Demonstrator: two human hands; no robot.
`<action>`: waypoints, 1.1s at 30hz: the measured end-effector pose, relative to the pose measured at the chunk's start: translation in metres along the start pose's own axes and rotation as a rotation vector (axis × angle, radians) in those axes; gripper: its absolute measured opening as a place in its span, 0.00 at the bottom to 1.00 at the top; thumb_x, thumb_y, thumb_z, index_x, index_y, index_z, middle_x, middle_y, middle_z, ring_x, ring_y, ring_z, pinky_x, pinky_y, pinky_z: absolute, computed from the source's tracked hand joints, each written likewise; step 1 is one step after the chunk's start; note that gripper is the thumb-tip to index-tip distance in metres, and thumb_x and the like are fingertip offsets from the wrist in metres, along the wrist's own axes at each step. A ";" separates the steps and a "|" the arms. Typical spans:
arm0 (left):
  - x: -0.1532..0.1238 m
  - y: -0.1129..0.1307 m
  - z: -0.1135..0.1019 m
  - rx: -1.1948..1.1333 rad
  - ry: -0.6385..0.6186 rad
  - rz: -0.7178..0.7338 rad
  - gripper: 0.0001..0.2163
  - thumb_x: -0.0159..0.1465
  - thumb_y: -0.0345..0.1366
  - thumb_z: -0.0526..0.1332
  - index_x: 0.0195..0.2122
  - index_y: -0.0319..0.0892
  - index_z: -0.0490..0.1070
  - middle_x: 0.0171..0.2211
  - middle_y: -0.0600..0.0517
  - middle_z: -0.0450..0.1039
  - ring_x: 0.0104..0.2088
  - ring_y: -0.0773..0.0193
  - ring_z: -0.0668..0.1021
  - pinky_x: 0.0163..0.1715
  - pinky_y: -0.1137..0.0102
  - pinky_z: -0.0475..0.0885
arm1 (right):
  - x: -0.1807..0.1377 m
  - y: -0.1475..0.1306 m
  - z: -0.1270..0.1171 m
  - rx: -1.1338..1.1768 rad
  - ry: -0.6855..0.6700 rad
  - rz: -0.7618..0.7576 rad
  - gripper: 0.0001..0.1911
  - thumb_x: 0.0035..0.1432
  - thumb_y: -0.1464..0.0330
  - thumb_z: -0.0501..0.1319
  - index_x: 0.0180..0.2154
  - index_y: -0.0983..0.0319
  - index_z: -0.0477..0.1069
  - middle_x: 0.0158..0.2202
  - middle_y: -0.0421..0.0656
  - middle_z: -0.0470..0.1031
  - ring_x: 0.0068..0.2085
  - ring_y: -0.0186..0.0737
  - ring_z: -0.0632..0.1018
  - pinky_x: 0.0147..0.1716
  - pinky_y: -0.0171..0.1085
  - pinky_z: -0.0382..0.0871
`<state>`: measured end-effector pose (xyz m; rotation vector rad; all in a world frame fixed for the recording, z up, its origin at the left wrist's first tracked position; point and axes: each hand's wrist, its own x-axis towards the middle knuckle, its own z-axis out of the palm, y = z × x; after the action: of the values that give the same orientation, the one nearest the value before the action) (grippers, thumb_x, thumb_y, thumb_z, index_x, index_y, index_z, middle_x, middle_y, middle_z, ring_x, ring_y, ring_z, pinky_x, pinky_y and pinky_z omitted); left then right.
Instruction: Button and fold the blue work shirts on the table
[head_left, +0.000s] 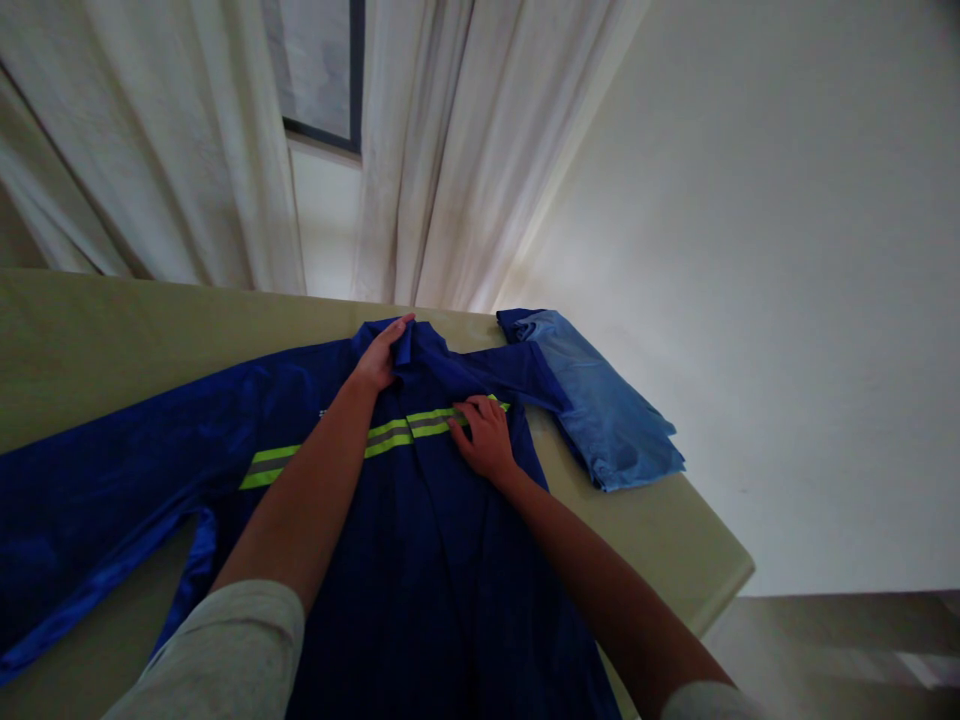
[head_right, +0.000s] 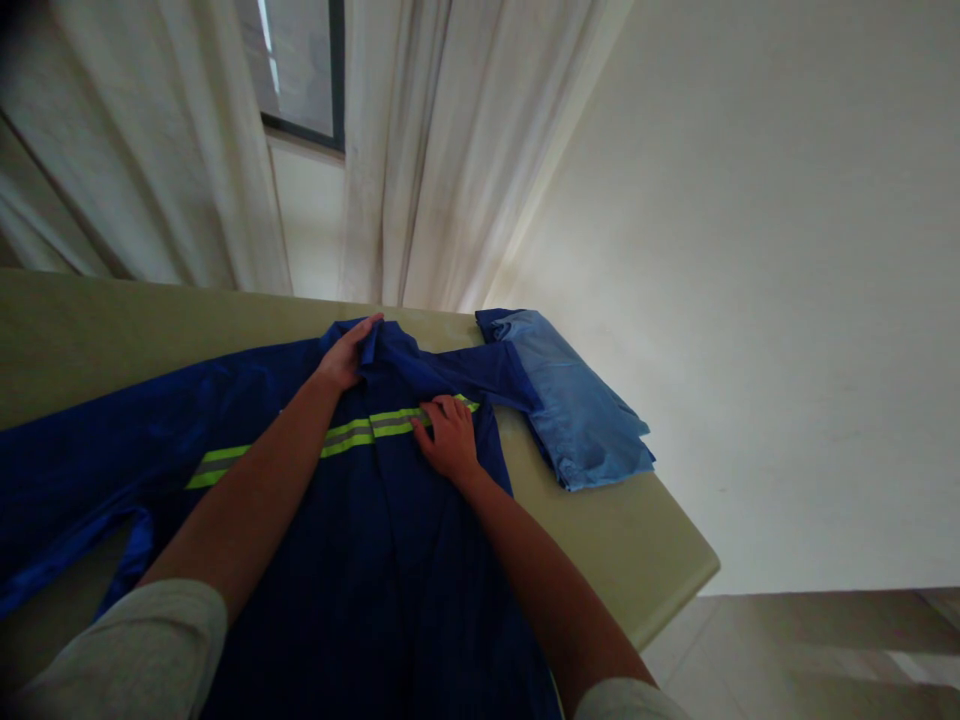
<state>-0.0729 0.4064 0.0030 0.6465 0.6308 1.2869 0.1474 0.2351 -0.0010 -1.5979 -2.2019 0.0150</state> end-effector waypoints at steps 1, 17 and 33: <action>0.000 0.000 0.000 0.028 0.008 0.006 0.28 0.62 0.31 0.66 0.65 0.43 0.72 0.41 0.48 0.83 0.33 0.64 0.83 0.35 0.71 0.80 | 0.001 0.001 -0.002 0.019 0.027 0.007 0.20 0.73 0.56 0.55 0.57 0.58 0.76 0.55 0.50 0.72 0.57 0.51 0.71 0.61 0.49 0.62; 0.000 0.000 -0.001 0.112 -0.046 0.039 0.43 0.43 0.26 0.58 0.66 0.43 0.70 0.30 0.54 0.78 0.22 0.68 0.75 0.19 0.76 0.70 | 0.096 0.173 -0.070 -0.183 -0.006 0.734 0.36 0.58 0.50 0.69 0.57 0.71 0.70 0.56 0.65 0.74 0.58 0.60 0.75 0.55 0.50 0.68; 0.001 -0.011 -0.002 0.195 -0.024 0.153 0.41 0.52 0.27 0.70 0.69 0.46 0.64 0.40 0.51 0.82 0.35 0.63 0.82 0.38 0.69 0.80 | 0.106 0.229 -0.104 -0.132 0.330 0.642 0.15 0.64 0.64 0.61 0.47 0.65 0.77 0.45 0.54 0.81 0.44 0.52 0.77 0.45 0.45 0.68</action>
<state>-0.0671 0.4063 -0.0067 0.8825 0.7034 1.3671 0.3628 0.3853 0.0712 -2.1380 -1.4054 -0.1950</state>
